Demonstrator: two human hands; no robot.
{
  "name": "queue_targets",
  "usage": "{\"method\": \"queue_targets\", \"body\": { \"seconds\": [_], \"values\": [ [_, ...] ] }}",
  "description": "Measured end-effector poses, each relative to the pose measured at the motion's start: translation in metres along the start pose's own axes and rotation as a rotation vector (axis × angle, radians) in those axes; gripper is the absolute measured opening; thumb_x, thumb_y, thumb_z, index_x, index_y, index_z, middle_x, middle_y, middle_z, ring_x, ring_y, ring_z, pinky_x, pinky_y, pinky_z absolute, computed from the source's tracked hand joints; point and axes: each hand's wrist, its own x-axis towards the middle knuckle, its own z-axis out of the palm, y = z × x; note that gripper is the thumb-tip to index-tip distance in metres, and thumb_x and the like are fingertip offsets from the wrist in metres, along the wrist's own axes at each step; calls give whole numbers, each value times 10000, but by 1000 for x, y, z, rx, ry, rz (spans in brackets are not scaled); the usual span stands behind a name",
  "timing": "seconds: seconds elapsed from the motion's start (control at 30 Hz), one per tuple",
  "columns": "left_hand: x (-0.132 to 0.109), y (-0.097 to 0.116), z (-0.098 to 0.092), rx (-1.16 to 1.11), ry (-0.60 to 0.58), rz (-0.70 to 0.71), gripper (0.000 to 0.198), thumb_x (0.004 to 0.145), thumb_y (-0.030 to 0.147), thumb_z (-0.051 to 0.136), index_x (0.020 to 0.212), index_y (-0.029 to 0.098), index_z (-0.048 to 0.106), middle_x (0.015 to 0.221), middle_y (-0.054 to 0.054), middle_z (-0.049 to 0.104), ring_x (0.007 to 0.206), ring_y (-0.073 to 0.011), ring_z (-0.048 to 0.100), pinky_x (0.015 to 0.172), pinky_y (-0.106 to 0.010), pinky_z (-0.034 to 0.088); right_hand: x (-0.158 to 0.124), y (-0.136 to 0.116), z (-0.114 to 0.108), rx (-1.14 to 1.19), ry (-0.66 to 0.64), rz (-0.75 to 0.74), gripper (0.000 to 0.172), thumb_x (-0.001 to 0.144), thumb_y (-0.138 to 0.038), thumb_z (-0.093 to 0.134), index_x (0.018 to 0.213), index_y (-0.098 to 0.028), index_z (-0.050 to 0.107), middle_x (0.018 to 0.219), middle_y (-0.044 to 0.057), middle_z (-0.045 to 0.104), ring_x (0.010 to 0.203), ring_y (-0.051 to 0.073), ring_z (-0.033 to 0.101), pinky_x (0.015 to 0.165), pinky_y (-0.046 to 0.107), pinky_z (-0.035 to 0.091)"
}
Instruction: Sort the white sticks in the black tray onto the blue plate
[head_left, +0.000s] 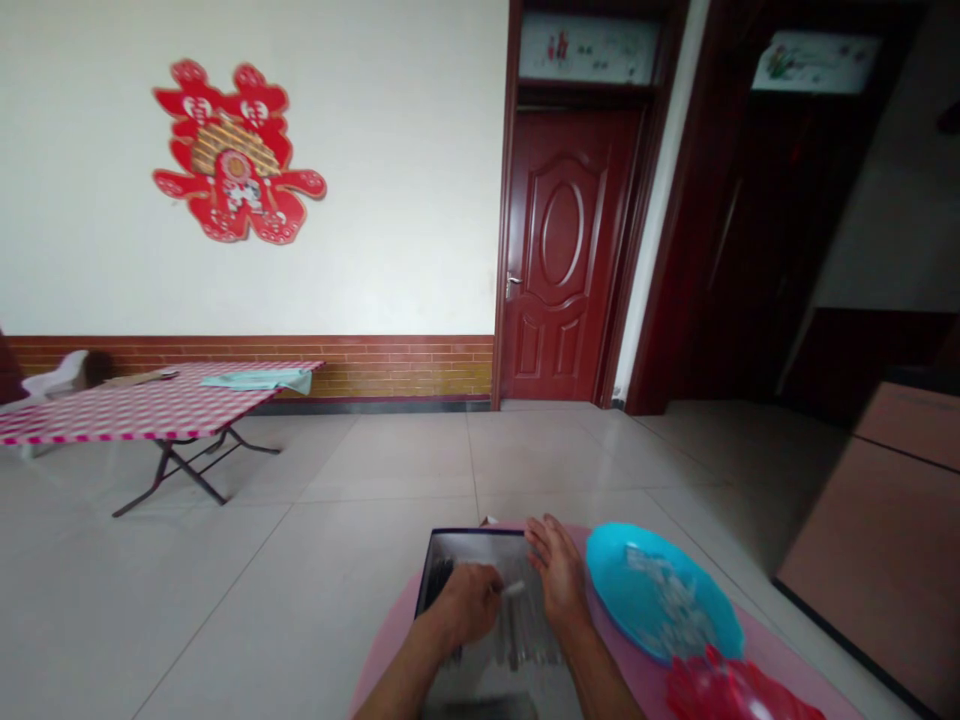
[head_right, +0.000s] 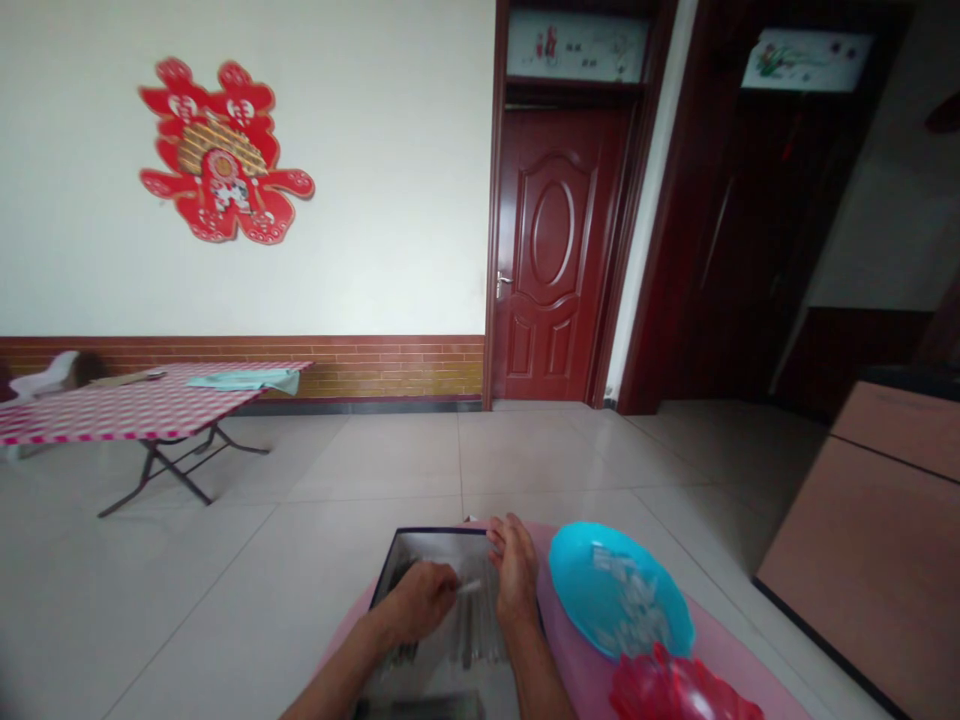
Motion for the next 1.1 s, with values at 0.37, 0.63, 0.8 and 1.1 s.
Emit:
{"method": "queue_targets", "body": {
  "seconds": [0.37, 0.63, 0.8, 1.1],
  "values": [
    [-40, -5, 27, 274, -107, -1, 359, 776, 91, 444, 1017, 133, 707, 1050, -160, 666, 1020, -264, 590, 925, -348, 434, -3, 6, 0, -176, -127, -69, 431, 659, -489, 661, 974, -195, 682, 935, 62, 723, 835, 218, 639, 669, 309, 476],
    [-39, -7, 28, 369, -202, -18, 357, 727, 120, 466, 927, 181, 755, 942, -145, 724, 916, -290, 658, 826, -383, 515, -4, 23, -4, -956, -383, -512, 234, 701, -144, 509, 779, -214, 718, 851, 61, 706, 853, 219, 623, 820, 323, 436],
    [-42, -13, 29, 362, -153, 20, 315, 752, 149, 479, 883, 195, 761, 886, -134, 740, 873, -282, 674, 819, -384, 513, -25, 31, 2, -1447, -524, -640, 293, 731, -142, 488, 926, -215, 695, 990, 79, 666, 979, 248, 570, 868, 365, 378],
    [-15, -20, -18, 325, 50, -105, 309, 798, 123, 438, 843, 123, 745, 896, -155, 727, 884, -253, 663, 806, -330, 473, -41, 29, 11, -1766, -469, -584, 309, 702, -123, 537, 969, -202, 674, 1118, 110, 634, 1066, 310, 538, 870, 411, 372]
  ]
}}
